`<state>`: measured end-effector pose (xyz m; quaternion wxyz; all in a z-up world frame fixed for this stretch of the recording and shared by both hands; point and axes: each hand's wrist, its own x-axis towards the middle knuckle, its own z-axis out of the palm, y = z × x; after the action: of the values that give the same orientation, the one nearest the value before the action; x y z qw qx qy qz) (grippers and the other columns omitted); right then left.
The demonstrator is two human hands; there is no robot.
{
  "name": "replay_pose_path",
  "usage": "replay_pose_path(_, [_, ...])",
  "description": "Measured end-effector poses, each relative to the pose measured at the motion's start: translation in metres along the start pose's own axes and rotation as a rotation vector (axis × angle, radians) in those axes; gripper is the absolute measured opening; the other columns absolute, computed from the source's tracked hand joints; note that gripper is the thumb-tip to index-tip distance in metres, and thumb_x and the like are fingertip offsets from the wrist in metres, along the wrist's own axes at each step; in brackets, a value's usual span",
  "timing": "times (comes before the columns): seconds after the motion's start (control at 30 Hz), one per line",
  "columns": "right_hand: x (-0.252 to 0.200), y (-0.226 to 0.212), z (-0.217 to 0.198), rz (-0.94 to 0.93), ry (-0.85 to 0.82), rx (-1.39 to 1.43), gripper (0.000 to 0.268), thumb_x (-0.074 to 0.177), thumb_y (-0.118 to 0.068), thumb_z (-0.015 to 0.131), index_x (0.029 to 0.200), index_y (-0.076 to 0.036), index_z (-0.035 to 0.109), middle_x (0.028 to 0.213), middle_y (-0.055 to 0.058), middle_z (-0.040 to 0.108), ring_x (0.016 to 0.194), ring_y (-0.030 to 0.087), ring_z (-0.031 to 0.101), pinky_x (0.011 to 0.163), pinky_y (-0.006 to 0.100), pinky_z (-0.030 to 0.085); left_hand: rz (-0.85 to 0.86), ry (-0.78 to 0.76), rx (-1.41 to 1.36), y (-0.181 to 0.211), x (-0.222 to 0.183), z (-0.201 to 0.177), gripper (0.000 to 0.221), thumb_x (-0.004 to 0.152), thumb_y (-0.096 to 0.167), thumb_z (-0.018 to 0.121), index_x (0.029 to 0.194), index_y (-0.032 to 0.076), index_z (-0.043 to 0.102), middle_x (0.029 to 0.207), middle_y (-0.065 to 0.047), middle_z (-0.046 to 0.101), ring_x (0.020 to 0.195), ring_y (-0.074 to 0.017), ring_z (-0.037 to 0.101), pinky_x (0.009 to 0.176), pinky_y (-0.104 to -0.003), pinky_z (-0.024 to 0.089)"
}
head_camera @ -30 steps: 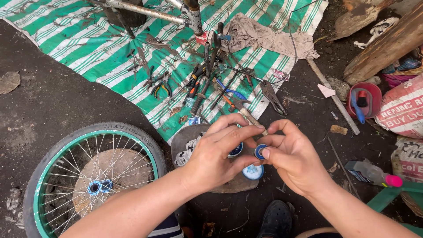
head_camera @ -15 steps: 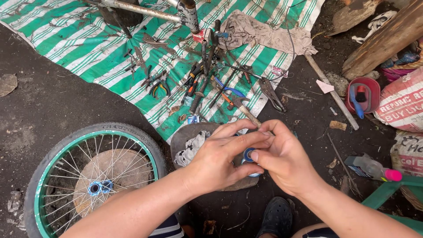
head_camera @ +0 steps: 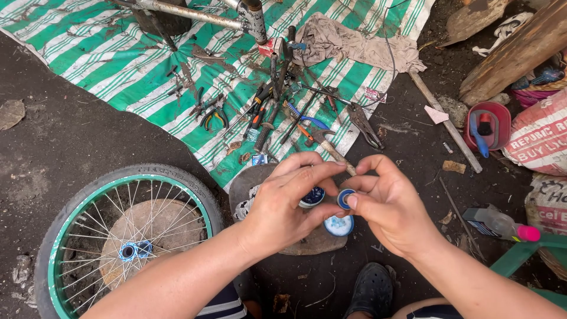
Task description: The person is applying blue grease to a small ball bearing and using a small tool to work it in.
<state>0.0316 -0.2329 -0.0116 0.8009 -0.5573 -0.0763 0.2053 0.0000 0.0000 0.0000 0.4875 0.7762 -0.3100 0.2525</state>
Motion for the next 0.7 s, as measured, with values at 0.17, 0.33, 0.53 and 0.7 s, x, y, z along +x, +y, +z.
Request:
replay_pose_path(0.17, [0.0, 0.015, 0.007, -0.003, -0.012, 0.016, 0.046, 0.089, 0.016, 0.07, 0.125, -0.008, 0.052, 0.105, 0.022, 0.074, 0.094, 0.022, 0.07, 0.072, 0.034, 0.057, 0.027, -0.079, -0.015, -0.004, -0.004, 0.006, 0.059, 0.106, 0.037, 0.078, 0.151, 0.005, 0.058, 0.136, -0.012, 0.073, 0.132, -0.0368, 0.065, 0.118, -0.048, 0.059])
replay_pose_path(0.33, [-0.002, 0.016, 0.018, 0.016, -0.022, -0.095, 0.037, 0.089, 0.013, 0.068, 0.114, -0.007, 0.051, 0.085, 0.007, 0.06, 0.083, 0.012, 0.06, 0.073, 0.03, 0.045, 0.044, -0.129, -0.002, -0.006, -0.007, 0.014, 0.034, 0.109, 0.019, 0.073, 0.141, 0.01, 0.062, 0.126, -0.009, 0.078, 0.139, -0.0364, 0.065, 0.112, -0.047, 0.057])
replay_pose_path(0.53, [0.001, 0.01, 0.009, -0.006, -0.039, 0.043, 0.042, 0.09, 0.02, 0.067, 0.12, -0.006, 0.053, 0.083, 0.009, 0.067, 0.074, 0.013, 0.063, 0.067, 0.027, 0.048, 0.063, -0.135, 0.049, -0.003, -0.005, 0.005, 0.042, 0.11, 0.03, 0.078, 0.145, 0.012, 0.065, 0.138, -0.002, 0.077, 0.141, -0.033, 0.069, 0.117, -0.05, 0.055])
replay_pose_path(0.7, [0.018, 0.009, -0.008, 0.037, 0.031, -0.144, 0.045, 0.089, 0.011, 0.076, 0.126, -0.004, 0.055, 0.106, 0.022, 0.077, 0.09, 0.03, 0.076, 0.081, 0.045, 0.068, -0.015, -0.166, 0.067, -0.017, -0.001, 0.003, 0.051, 0.099, 0.02, 0.09, 0.144, 0.009, 0.07, 0.12, -0.007, 0.081, 0.101, -0.0251, 0.064, 0.085, -0.038, 0.059])
